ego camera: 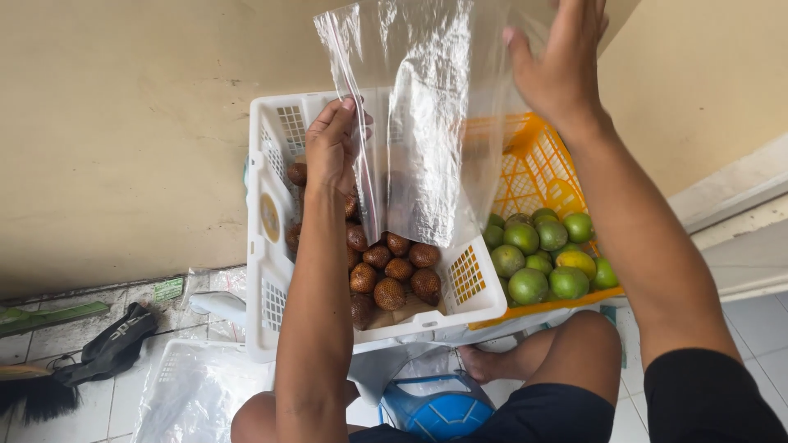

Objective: The person places several green limes from an orange crate into a clear plastic zip-lock bag. They then seal the bag and place it back into the crate.

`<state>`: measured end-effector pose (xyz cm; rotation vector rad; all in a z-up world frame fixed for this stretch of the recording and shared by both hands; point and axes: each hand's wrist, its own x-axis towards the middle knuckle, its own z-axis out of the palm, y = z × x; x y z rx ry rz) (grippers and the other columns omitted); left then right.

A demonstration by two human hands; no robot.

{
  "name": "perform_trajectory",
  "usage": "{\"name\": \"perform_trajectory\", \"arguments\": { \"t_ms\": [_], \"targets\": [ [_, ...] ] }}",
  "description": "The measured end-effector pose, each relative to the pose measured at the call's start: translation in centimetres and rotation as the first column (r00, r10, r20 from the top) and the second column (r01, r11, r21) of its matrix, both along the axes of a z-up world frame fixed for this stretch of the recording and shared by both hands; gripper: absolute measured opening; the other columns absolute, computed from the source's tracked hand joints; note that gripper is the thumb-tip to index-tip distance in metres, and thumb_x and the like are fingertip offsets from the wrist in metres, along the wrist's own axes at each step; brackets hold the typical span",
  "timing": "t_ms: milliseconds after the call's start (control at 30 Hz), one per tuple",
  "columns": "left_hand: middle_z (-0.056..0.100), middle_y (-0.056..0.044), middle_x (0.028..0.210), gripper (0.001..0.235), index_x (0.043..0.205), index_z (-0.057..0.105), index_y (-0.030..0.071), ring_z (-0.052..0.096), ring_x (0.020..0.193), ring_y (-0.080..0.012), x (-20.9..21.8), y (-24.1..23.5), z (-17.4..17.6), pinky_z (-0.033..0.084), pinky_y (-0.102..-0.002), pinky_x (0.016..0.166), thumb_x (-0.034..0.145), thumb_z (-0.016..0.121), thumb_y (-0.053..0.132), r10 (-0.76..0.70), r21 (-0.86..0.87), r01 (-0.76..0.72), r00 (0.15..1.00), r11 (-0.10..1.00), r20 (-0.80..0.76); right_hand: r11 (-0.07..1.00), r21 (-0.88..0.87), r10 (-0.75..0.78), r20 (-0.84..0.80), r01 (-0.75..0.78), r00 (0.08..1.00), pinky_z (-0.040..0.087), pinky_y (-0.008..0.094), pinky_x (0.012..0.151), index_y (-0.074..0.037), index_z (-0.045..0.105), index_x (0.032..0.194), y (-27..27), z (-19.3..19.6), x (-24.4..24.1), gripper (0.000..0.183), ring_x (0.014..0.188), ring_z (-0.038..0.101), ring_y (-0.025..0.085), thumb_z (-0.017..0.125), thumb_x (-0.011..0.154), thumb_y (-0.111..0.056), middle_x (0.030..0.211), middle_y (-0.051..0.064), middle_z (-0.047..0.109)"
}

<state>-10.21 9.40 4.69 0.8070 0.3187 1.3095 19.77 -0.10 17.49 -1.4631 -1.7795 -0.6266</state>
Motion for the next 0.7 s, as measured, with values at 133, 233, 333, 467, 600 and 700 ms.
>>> {"name": "perform_trajectory", "arguments": {
  "t_ms": [133,233,333,467,600,700],
  "targets": [
    [0.066,-0.002,0.076,0.005,0.092,0.074,0.010,0.067,0.075,-0.0113,0.4,-1.6,1.8,0.060,-0.023,0.073,0.096,0.071,0.011,0.138,0.032,-0.138,0.990,0.990,-0.008,0.931,-0.098,0.325,-0.222,-0.353,0.919,0.046,0.050,0.085,0.003,0.058,0.124,-5.8,-1.2,-7.0,0.041,0.091,0.067,0.040,0.083,0.092,-0.003,0.114,0.022,0.065],
    [0.062,0.002,0.076,0.008,0.087,0.073,0.012,0.060,0.075,-0.0069,2.8,-3.6,2.4,0.054,-0.022,0.072,0.094,0.074,0.008,0.154,0.125,-0.149,0.988,0.981,-0.027,0.849,-0.200,0.395,-0.374,-0.489,0.839,0.053,0.040,0.078,0.000,0.064,0.118,-7.6,-3.3,-8.3,0.037,0.080,0.073,0.029,0.083,0.088,-0.009,0.107,0.017,0.072],
    [0.061,-0.001,0.076,0.008,0.087,0.071,0.007,0.060,0.073,-0.0087,5.4,-6.5,2.2,0.053,-0.024,0.066,0.089,0.079,0.004,0.084,0.236,-0.071,0.995,0.969,-0.049,0.810,-0.210,0.420,-0.445,-0.548,0.791,0.055,0.036,0.076,-0.001,0.065,0.116,-8.6,-4.9,-8.6,0.042,0.078,0.073,0.024,0.087,0.082,-0.012,0.105,0.014,0.073],
    [0.063,-0.005,0.080,0.014,0.087,0.067,0.005,0.061,0.075,-0.0087,7.8,-8.7,0.5,0.054,-0.024,0.071,0.087,0.082,0.004,-0.080,0.325,0.128,0.984,0.937,-0.157,0.809,-0.144,0.431,-0.514,-0.570,0.742,0.057,0.033,0.076,-0.003,0.066,0.100,-8.5,-6.2,-7.7,0.039,0.074,0.071,0.021,0.093,0.079,-0.020,0.084,0.009,0.071],
    [0.067,-0.007,0.075,0.011,0.086,0.070,0.003,0.066,0.071,-0.0106,7.9,-9.1,-0.3,0.057,-0.025,0.070,0.091,0.079,0.005,-0.181,0.296,0.245,0.957,0.923,-0.227,0.830,-0.130,0.401,-0.534,-0.542,0.744,0.057,0.033,0.074,-0.003,0.067,0.099,-8.8,-6.5,-6.3,0.033,0.073,0.071,0.019,0.091,0.079,-0.013,0.081,0.009,0.072],
    [0.068,-0.008,0.083,0.010,0.089,0.071,0.002,0.066,0.078,-0.0086,8.0,-9.5,-0.4,0.058,-0.026,0.074,0.090,0.080,0.005,-0.197,0.293,0.279,0.940,0.915,-0.279,0.823,-0.181,0.383,-0.523,-0.538,0.762,0.059,0.033,0.072,-0.003,0.072,0.097,-9.2,-6.2,-5.3,0.025,0.072,0.074,0.021,0.087,0.078,-0.005,0.079,0.009,0.074]
  ]
}}
